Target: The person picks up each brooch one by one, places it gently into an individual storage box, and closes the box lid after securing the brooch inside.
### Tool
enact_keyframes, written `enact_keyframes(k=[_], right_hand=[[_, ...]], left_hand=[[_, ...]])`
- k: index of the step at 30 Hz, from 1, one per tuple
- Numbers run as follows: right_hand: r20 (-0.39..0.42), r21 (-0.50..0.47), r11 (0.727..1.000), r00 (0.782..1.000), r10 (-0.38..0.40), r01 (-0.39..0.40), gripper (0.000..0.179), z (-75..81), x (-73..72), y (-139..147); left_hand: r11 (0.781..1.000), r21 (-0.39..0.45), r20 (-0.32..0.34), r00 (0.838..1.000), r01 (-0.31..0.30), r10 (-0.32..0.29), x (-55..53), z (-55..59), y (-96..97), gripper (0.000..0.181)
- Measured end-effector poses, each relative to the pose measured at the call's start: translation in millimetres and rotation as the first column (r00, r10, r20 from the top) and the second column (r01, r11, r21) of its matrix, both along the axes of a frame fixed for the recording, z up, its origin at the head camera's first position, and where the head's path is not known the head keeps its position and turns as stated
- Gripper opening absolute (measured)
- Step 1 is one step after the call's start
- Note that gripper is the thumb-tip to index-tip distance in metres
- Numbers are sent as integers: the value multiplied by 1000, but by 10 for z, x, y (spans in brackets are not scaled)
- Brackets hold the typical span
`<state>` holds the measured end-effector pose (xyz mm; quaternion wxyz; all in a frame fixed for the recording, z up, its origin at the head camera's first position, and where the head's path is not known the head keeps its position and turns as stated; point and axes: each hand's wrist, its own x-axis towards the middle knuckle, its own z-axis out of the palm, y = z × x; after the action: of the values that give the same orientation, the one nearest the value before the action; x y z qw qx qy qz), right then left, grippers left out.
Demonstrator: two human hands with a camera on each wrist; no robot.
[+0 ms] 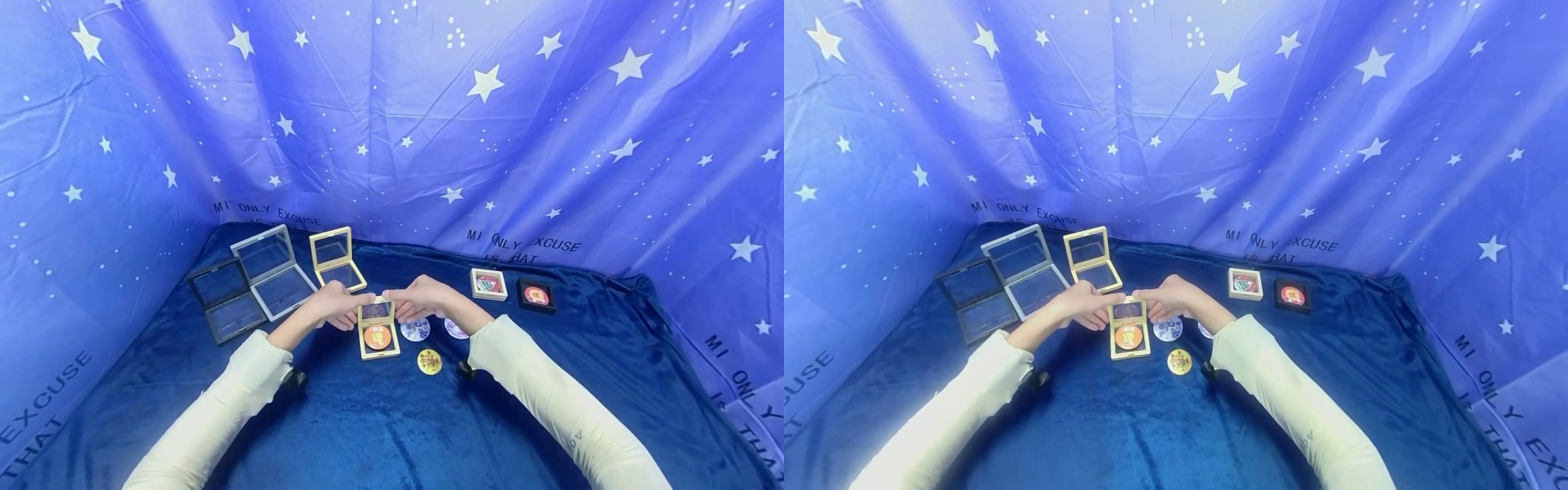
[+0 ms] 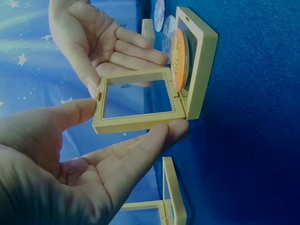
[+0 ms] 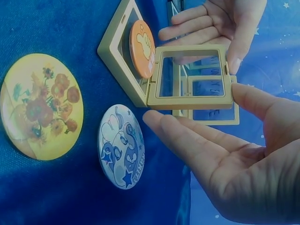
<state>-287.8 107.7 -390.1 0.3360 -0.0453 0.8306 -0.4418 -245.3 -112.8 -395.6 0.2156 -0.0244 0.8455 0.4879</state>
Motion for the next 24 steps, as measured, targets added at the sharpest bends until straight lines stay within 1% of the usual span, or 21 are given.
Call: enact_keyframes(k=[3,7,12,16,24], right_hand=[[23,-14,1000,1000,15,-14,56,-12,-11,11],[47,-33,999,998,33,-31,56,-31,-27,17],[89,-49,999,996,20,-16,57,-63,-45,27],[98,-52,999,995,11,-6,57,-77,-51,32],[97,-66,998,995,2,5,55,-61,-37,26]], left_hand=[[1000,-8,22,1000,11,-11,-3,2,-3,50],[1000,-7,35,999,23,-22,0,5,-7,54],[1000,-1,63,998,17,-17,-1,2,-8,56],[1000,12,80,997,9,-10,2,4,-3,57],[999,40,74,997,-6,3,2,-14,0,56]])
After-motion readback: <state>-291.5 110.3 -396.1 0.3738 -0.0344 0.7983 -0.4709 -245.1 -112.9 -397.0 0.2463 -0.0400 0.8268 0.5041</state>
